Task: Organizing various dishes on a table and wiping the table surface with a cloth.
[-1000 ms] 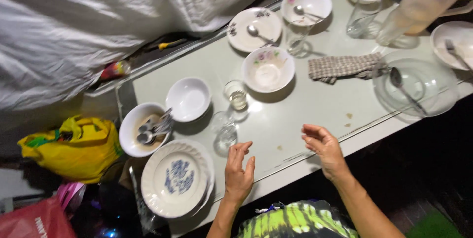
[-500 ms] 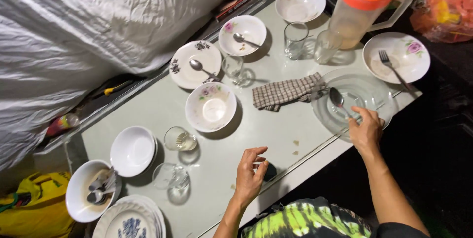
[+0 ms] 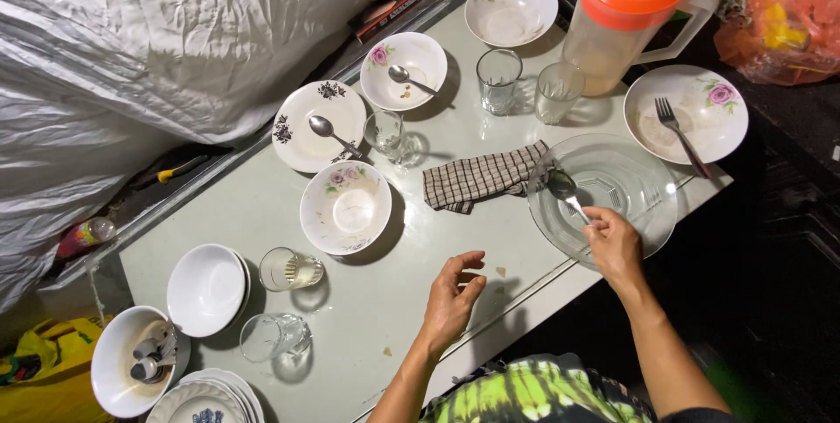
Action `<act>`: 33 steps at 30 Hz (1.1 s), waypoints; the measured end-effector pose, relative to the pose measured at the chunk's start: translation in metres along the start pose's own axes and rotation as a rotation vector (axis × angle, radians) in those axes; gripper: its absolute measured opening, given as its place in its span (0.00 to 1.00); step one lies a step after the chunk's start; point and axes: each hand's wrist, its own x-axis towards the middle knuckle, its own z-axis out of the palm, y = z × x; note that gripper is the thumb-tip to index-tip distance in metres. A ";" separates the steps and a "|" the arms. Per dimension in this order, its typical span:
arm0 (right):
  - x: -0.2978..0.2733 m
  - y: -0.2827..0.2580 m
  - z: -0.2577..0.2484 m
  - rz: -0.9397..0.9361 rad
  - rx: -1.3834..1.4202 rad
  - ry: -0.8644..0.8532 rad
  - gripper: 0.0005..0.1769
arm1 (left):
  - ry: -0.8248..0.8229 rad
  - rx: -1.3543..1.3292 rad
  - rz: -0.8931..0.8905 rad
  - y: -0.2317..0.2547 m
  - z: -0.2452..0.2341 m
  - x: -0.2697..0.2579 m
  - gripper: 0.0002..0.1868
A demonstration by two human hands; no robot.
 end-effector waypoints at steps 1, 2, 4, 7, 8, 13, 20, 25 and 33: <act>-0.008 -0.013 0.001 -0.001 0.000 -0.002 0.21 | 0.002 0.000 0.000 0.003 0.001 0.002 0.22; -0.015 -0.026 0.002 0.016 0.183 -0.108 0.21 | 0.018 -0.066 -0.026 0.005 0.003 0.004 0.26; -0.033 -0.058 0.008 0.029 0.364 -0.229 0.21 | 0.048 -0.136 -0.053 0.006 0.002 0.006 0.30; -0.064 -0.110 0.026 0.107 0.465 -0.514 0.20 | 0.114 -0.404 -0.077 0.003 -0.007 0.002 0.35; -0.073 -0.124 0.034 0.134 0.440 -0.630 0.20 | 0.142 -0.533 -0.069 0.002 -0.013 -0.002 0.33; -0.097 -0.164 0.078 0.166 0.335 -0.927 0.19 | 0.284 -0.792 -0.010 -0.013 -0.053 -0.034 0.23; -0.125 -0.203 0.123 0.157 0.309 -0.984 0.18 | 0.571 -0.852 0.092 -0.035 -0.124 -0.104 0.18; -0.170 -0.245 0.165 0.171 0.384 -1.025 0.17 | 0.661 -0.918 0.182 -0.042 -0.177 -0.152 0.19; -0.260 -0.310 0.261 0.192 0.529 -1.190 0.19 | 0.892 -1.011 0.335 -0.085 -0.276 -0.222 0.31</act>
